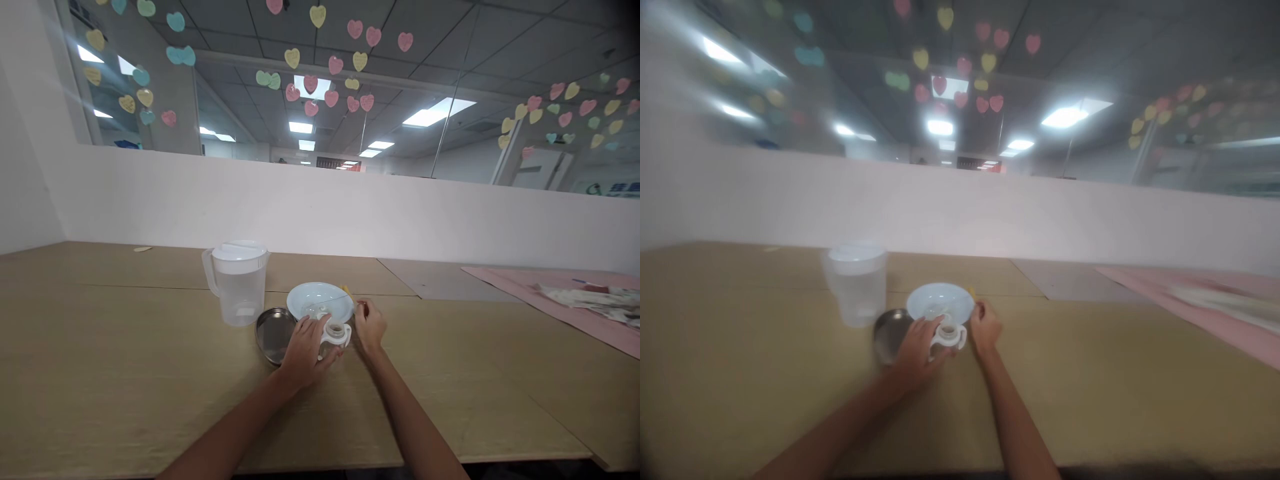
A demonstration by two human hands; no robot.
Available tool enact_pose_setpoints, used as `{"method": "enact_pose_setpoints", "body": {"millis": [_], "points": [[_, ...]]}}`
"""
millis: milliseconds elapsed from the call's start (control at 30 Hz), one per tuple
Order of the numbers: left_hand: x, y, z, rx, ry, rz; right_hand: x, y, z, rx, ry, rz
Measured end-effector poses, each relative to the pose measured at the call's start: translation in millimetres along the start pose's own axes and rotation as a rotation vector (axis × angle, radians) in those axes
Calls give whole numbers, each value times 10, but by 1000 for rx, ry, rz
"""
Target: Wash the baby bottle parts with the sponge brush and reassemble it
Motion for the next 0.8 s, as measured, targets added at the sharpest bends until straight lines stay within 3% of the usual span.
{"method": "enact_pose_setpoints", "body": {"millis": [133, 367, 800], "points": [[2, -1, -17, 2, 34, 3, -56, 165, 71, -112, -43, -118], [-5, -37, -22, 29, 23, -32, -434, 424, 114, -179, -370, -291], [-75, -86, -28, 64, -12, -48, -553, 480, 110, -155, -419, -337]]}}
Point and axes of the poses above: each hand's wrist, its own z-axis towards the middle knuckle, its own x-axis out of the back of the hand, y = z × x, the point moved 8 cm from there along z, towards the middle knuckle, and after that the axes turned 11 degrees about -y, right-handed, at the moved point
